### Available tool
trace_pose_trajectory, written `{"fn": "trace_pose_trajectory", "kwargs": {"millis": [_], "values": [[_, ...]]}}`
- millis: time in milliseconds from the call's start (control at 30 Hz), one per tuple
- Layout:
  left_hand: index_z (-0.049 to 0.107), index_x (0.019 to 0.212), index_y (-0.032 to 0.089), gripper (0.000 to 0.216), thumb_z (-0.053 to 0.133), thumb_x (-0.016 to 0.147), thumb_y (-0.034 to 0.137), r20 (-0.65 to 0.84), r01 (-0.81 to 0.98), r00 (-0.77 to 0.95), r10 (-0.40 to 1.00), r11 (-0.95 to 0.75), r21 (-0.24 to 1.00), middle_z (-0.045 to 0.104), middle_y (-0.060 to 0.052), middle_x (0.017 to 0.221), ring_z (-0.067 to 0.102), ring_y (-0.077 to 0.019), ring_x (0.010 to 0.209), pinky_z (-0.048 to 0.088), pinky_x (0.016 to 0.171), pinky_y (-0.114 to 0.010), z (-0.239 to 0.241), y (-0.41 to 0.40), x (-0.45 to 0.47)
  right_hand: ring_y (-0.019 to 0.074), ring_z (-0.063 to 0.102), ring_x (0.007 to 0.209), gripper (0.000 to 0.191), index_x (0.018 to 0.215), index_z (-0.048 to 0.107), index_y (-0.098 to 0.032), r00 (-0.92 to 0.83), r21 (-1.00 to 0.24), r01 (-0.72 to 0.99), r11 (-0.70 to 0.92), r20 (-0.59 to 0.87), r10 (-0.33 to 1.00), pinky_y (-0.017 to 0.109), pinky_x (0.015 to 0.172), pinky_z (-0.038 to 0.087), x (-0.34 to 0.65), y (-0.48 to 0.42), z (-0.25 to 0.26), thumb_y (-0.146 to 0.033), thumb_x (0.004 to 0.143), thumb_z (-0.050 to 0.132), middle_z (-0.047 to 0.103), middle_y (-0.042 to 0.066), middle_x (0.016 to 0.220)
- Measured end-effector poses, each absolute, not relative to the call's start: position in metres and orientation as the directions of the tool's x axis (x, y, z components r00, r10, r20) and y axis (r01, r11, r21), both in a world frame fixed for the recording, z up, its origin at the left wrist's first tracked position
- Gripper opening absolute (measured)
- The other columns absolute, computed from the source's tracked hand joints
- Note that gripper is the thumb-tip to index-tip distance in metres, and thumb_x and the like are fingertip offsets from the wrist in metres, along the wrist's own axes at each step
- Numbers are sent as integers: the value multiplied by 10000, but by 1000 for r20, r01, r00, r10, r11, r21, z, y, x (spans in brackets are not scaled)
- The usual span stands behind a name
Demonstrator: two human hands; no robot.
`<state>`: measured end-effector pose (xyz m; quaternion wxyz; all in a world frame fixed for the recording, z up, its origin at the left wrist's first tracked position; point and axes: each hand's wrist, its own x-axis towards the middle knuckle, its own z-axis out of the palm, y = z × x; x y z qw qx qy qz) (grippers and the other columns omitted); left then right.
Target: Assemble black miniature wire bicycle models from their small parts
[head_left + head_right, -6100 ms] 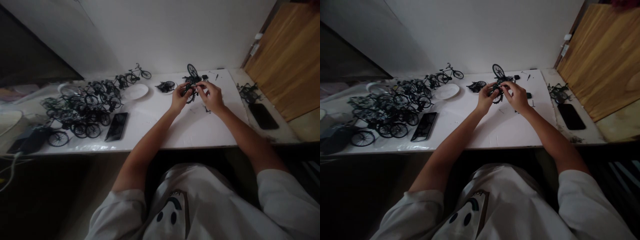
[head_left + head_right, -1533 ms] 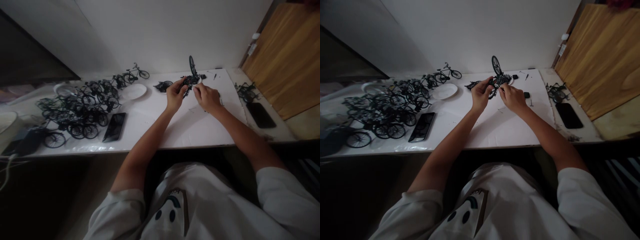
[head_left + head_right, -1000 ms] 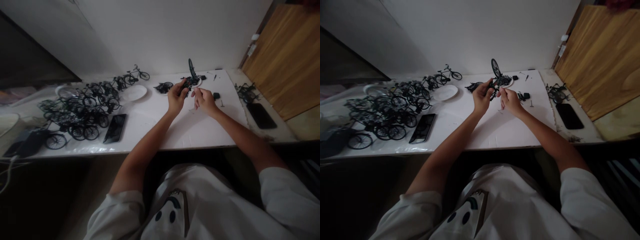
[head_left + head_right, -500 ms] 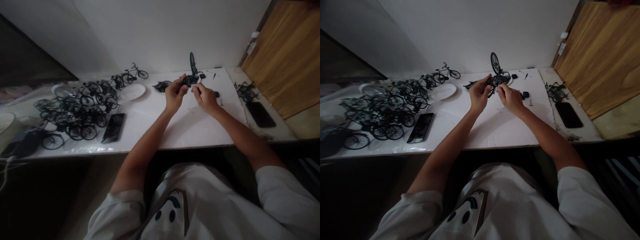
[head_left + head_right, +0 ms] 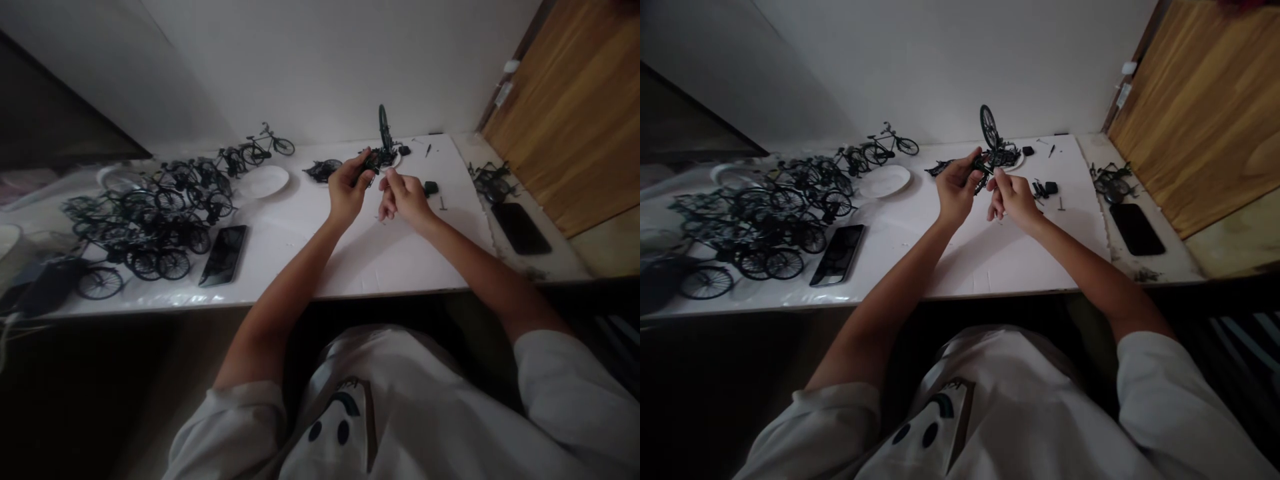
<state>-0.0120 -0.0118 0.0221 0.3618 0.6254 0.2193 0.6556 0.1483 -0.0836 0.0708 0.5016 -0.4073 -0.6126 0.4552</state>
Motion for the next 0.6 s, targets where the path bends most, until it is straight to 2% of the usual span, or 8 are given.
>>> {"fn": "trace_pose_trajectory", "kwargs": {"millis": [133, 267, 367, 467, 600], "values": [[783, 1345, 270, 577, 881, 889, 610, 630, -242, 51, 775, -603, 760, 711, -111, 1539, 492, -362, 1630, 397, 1379, -558, 26, -12, -12, 176, 621, 425, 682, 877, 550, -264, -171, -988, -70, 138, 148, 974, 253, 385, 402, 145, -82, 75, -942, 894, 619, 413, -92, 438], [803, 1304, 291, 512, 853, 915, 620, 522, -336, 118, 845, -461, 821, 788, -84, 1416, 587, -318, 1560, 444, 1351, -532, 22, -7, -10, 168, 583, 394, 678, 893, 570, -261, -149, -988, -34, 151, 154, 977, 266, 382, 398, 150, -80, 79, -938, 902, 612, 457, -77, 456], [801, 1304, 268, 512, 806, 952, 640, 445, -411, 193, 875, -339, 846, 815, -88, 1347, 638, -310, 1507, 476, 1320, -546, 15, -1, -11, 155, 533, 399, 699, 909, 595, -265, -19, -963, 47, 265, 264, 964, 283, 407, 420, 158, -74, 77, -958, 939, 506, 441, -68, 484], [795, 1297, 241, 537, 815, 944, 645, 424, -434, 229, 876, -298, 850, 805, -106, 1365, 634, -322, 1510, 466, 1323, -556, 13, 5, -15, 159, 544, 470, 732, 953, 638, -274, 107, -909, 132, 394, 409, 906, 303, 464, 441, 165, -65, 71, -956, 985, 374, 458, -44, 545], [776, 1331, 225, 582, 793, 954, 668, 421, -419, 226, 878, -302, 856, 783, -144, 1400, 593, -324, 1553, 454, 1330, -551, 18, 5, -19, 147, 460, 506, 603, 999, 606, -296, 234, -795, 113, 596, 604, 762, 326, 508, 407, 175, -50, 60, -864, 1048, 407, 464, -42, 631]]}}
